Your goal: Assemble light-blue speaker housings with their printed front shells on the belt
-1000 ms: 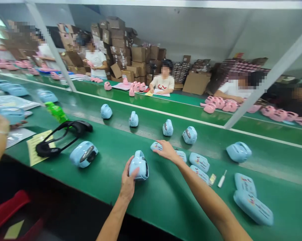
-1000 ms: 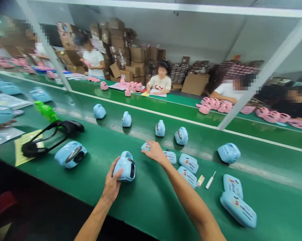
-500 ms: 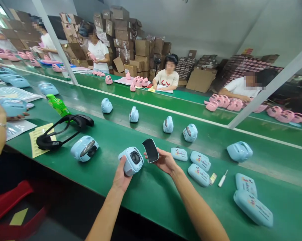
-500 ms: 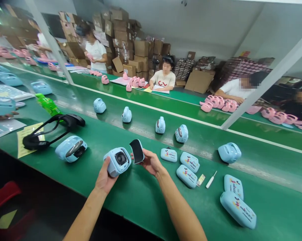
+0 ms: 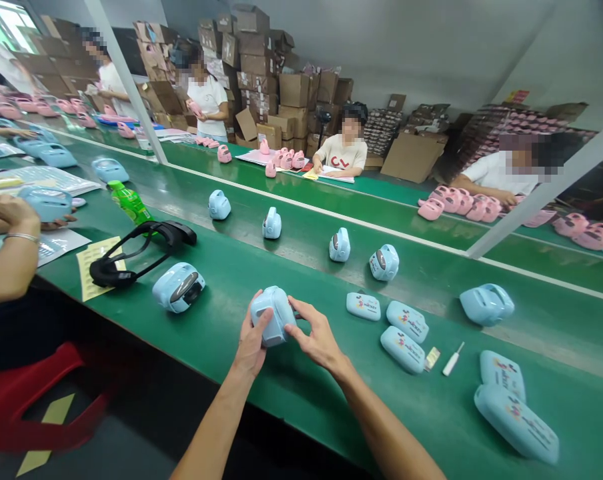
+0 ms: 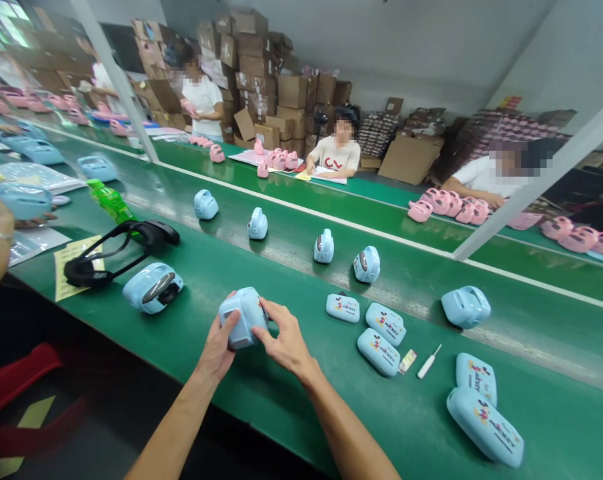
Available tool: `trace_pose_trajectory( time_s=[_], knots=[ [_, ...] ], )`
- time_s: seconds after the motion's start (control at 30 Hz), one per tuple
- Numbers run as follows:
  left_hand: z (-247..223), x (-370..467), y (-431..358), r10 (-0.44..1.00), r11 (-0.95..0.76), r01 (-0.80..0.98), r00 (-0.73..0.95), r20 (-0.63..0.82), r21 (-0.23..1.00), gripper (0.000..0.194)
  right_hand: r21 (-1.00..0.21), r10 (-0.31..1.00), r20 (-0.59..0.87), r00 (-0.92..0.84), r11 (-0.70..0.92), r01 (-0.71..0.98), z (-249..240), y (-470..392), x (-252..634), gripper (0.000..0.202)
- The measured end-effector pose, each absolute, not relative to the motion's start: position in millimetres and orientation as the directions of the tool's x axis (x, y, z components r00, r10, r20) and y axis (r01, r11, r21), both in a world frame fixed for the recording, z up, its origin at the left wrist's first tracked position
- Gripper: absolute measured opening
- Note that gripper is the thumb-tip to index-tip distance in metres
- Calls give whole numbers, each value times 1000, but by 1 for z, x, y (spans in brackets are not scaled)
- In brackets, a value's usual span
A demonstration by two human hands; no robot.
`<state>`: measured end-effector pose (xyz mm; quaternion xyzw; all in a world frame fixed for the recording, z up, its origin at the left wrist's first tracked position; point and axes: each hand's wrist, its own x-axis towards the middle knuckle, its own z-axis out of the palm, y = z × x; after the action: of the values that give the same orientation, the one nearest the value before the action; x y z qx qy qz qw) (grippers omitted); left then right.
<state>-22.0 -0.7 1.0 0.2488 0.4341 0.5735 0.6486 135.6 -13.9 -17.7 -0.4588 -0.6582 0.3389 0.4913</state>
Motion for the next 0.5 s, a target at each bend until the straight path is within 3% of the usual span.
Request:
trace_pose_trajectory(
  time_s=[0.17, 0.33, 0.5],
  knots=[
    [4, -21, -3, 975, 169, -468, -51, -217, 867, 96, -868, 925, 370, -86, 377, 322, -20, -15, 131, 60],
    [6, -22, -2, 968, 224, -434, -6, -252, 873, 100, -825, 920, 383, -84, 382, 416, -14, -22, 130, 63],
    [9, -24, 1, 936, 329, -507, 61, -348, 797, 75, -727, 862, 413, -293, 506, 464, 3, -19, 153, 97]
  ],
)
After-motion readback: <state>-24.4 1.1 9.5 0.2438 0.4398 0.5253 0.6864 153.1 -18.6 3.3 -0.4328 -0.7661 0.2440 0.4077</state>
